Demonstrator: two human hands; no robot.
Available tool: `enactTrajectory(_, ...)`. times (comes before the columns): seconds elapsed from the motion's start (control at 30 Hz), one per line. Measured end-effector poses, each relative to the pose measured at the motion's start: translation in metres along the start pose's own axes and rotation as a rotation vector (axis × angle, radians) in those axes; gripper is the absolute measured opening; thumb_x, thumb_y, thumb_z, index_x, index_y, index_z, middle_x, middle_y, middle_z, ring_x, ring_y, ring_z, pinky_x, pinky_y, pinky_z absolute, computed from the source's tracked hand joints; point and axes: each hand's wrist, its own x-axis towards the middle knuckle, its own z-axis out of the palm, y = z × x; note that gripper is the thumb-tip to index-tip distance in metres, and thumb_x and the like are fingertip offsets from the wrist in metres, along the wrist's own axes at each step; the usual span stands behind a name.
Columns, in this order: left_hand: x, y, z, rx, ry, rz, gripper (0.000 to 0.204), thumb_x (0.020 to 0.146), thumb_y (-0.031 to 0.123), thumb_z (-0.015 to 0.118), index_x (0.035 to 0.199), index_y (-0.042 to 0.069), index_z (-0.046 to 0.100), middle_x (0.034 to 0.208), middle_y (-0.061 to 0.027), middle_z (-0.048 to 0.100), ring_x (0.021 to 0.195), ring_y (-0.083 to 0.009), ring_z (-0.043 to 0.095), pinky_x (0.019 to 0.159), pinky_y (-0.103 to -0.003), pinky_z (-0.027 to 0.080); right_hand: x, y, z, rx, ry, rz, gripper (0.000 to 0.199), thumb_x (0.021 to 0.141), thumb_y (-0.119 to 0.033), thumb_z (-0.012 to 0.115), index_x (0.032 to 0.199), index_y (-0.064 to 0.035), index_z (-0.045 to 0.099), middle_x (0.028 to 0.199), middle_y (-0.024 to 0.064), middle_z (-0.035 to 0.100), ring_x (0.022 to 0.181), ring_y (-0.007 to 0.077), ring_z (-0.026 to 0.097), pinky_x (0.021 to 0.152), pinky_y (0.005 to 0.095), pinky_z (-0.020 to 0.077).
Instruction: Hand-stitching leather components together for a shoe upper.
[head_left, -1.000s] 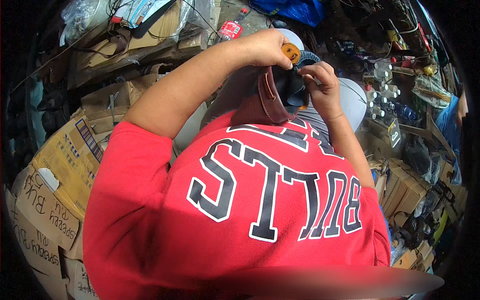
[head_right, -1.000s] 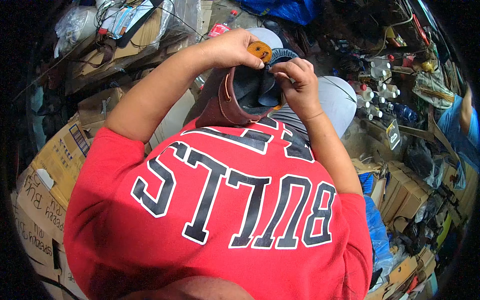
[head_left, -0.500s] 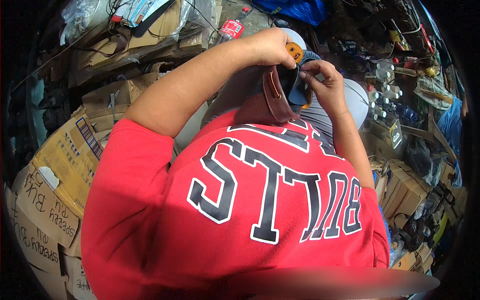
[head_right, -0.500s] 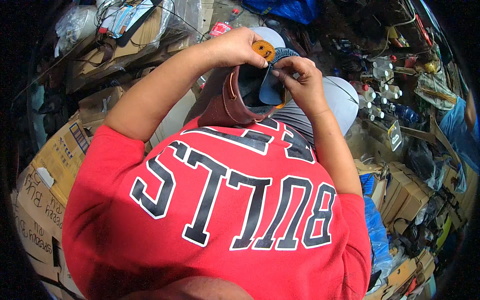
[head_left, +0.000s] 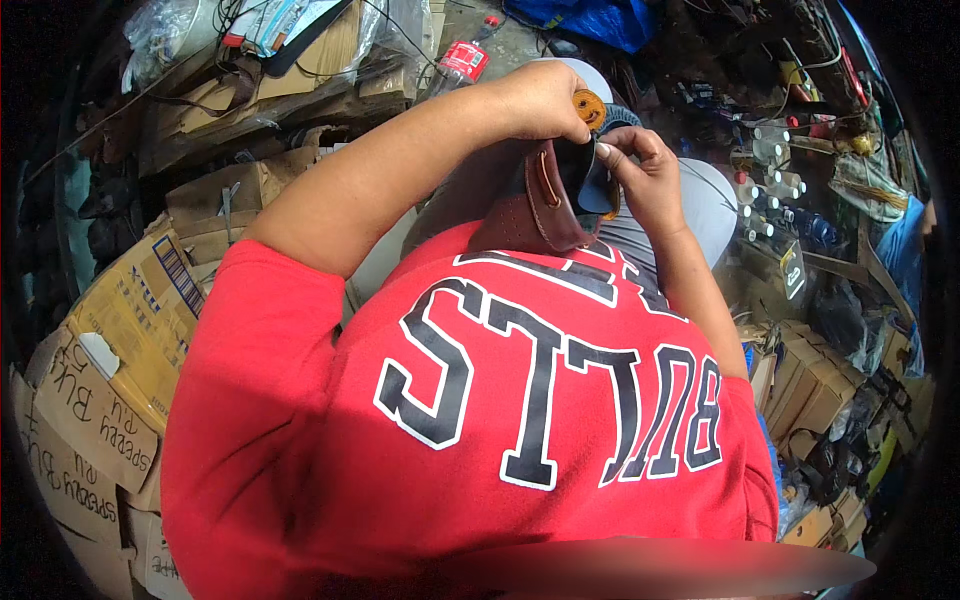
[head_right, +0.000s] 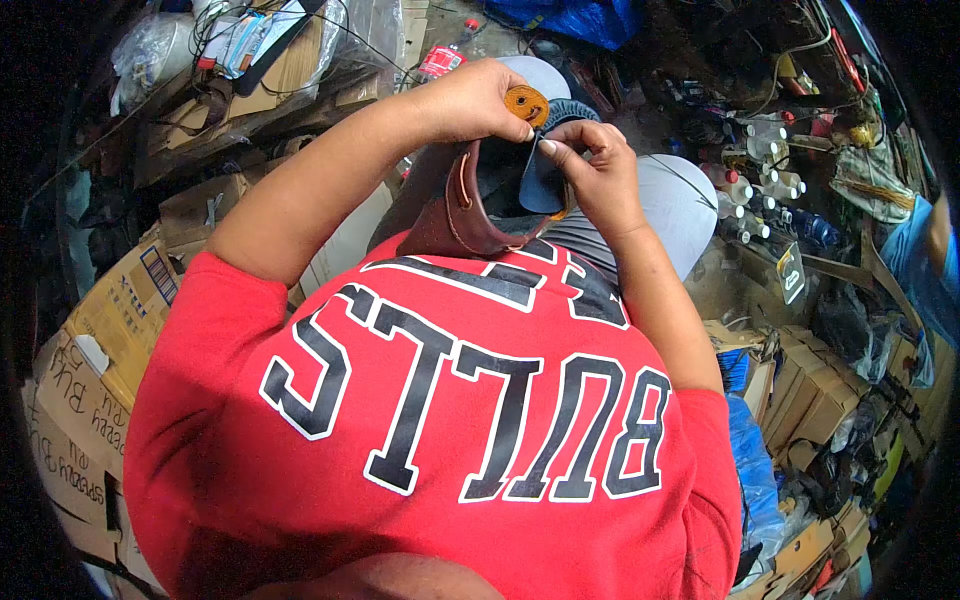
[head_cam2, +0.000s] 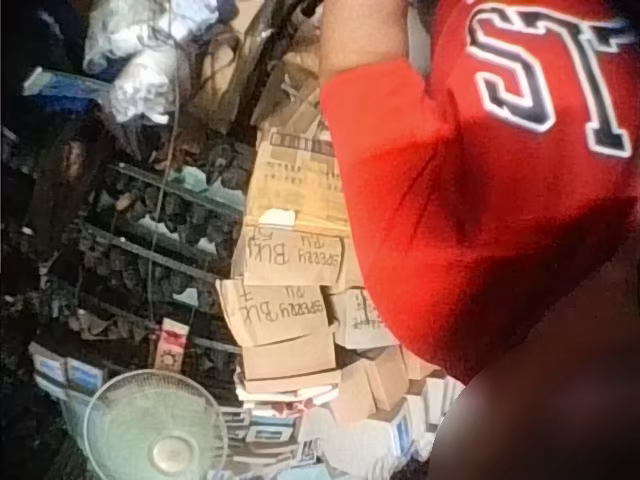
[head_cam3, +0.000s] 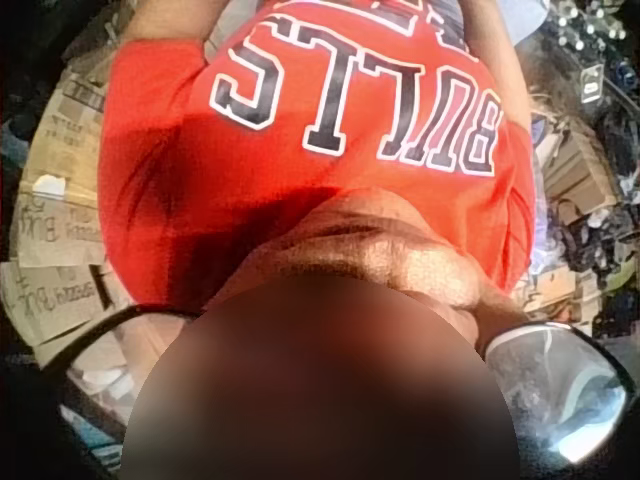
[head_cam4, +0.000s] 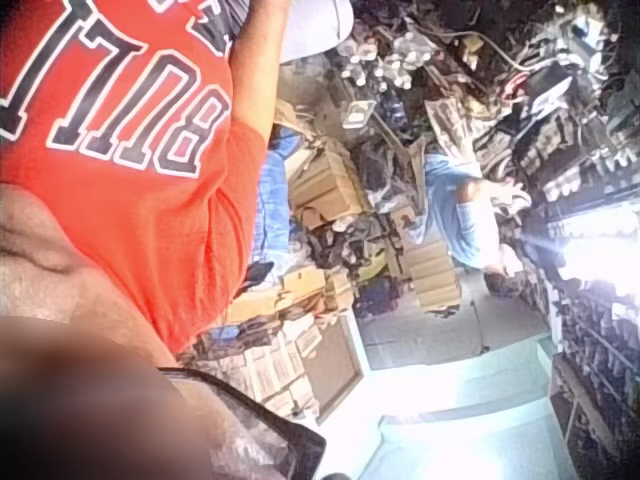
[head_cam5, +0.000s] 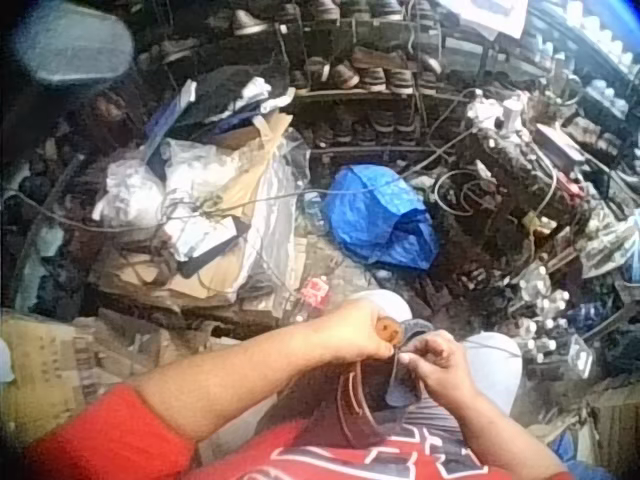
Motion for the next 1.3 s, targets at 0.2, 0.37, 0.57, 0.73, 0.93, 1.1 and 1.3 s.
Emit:
enactTrajectory(0.2, -0.002, 0.003, -0.001, 0.051, 0.013, 0.006, 0.043, 0.065, 0.019, 0.076, 0.1, -0.003, 0.066, 0.085, -0.0136, 0.069, 0.076, -0.0169, 0.064, 0.071, -0.03, 0.051, 0.001, -0.016, 0.0, -0.165, 0.072, -0.235, 0.012, 0.073, -0.006, 0.072, 0.083, -0.01, 0.068, 0.073, 0.0037, 0.06, 0.07, 0.02, 0.055, 0.073, 0.0312, 0.0417)
enactTrajectory(0.37, -0.004, -0.006, -0.006, -0.07, -0.091, 0.045, 0.039, 0.067, 0.016, 0.076, 0.098, -0.003, 0.065, 0.083, -0.0109, 0.068, 0.075, -0.0139, 0.062, 0.072, -0.027, 0.049, 0.002, -0.014, -0.006, -0.321, 0.023, -0.43, 0.021, 0.07, -0.001, 0.068, 0.087, -0.0131, 0.068, 0.075, 0.0048, 0.059, 0.073, 0.0224, 0.056, 0.074, 0.0323, 0.0419)
enactTrajectory(0.57, -0.012, -0.008, -0.004, -0.169, -0.02, 0.037, 0.032, 0.071, 0.014, 0.075, 0.097, -0.002, 0.065, 0.085, -0.0086, 0.067, 0.076, -0.0129, 0.061, 0.072, -0.028, 0.048, 0.002, -0.006, -0.003, -0.149, 0.026, -0.307, 0.02, 0.069, 0.005, 0.064, 0.083, -0.0104, 0.065, 0.078, 0.0051, 0.06, 0.077, 0.0247, 0.057, 0.073, 0.0334, 0.0439)
enactTrajectory(0.73, -0.052, 0.03, -0.009, -0.042, 0.439, 0.248, 0.025, 0.072, 0.012, 0.07, 0.096, 0.004, 0.066, 0.101, -0.0105, 0.059, 0.084, -0.0205, 0.062, 0.076, -0.031, 0.048, 0.005, -0.003, -0.003, -0.146, 0.017, -0.294, 0.017, 0.07, 0.003, 0.064, 0.081, -0.0095, 0.064, 0.078, 0.0056, 0.061, 0.078, 0.0252, 0.057, 0.073, 0.0335, 0.0444)
enactTrajectory(0.93, -0.076, 0.044, -0.001, 0.458, 0.262, 0.166, 0.036, 0.075, 0.022, 0.054, 0.107, 0.011, 0.067, 0.125, -0.0159, 0.045, 0.117, -0.0309, 0.046, 0.098, -0.048, 0.034, 0.006, -0.004, 0.0, -0.166, 0.063, -0.33, 0.015, 0.071, 0.0, 0.067, 0.082, -0.0097, 0.064, 0.079, 0.0055, 0.063, 0.075, 0.0248, 0.058, 0.073, 0.0331, 0.044)
enactTrajectory(1.1, -0.075, 0.04, 0.003, 0.437, 0.142, 0.131, 0.04, 0.075, 0.023, 0.053, 0.111, 0.011, 0.067, 0.131, -0.0192, 0.042, 0.118, -0.0336, 0.046, 0.098, -0.049, 0.035, 0.001, -0.017, -0.005, -0.233, 0.08, -0.21, 0.012, 0.073, -0.01, 0.072, 0.083, -0.0095, 0.065, 0.076, 0.005, 0.065, 0.072, 0.0222, 0.059, 0.072, 0.0321, 0.0436)
enactTrajectory(1.3, -0.075, 0.034, 0.01, 0.237, 0.258, 0.219, 0.035, 0.077, 0.019, 0.052, 0.105, 0.004, 0.068, 0.124, -0.0228, 0.05, 0.103, -0.0379, 0.057, 0.093, -0.044, 0.043, 0.002, -0.016, -0.01, -0.337, -0.035, -0.184, 0.015, 0.074, -0.018, 0.073, 0.083, -0.0071, 0.068, 0.077, 0.0071, 0.066, 0.074, 0.0211, 0.062, 0.067, 0.0302, 0.0454)
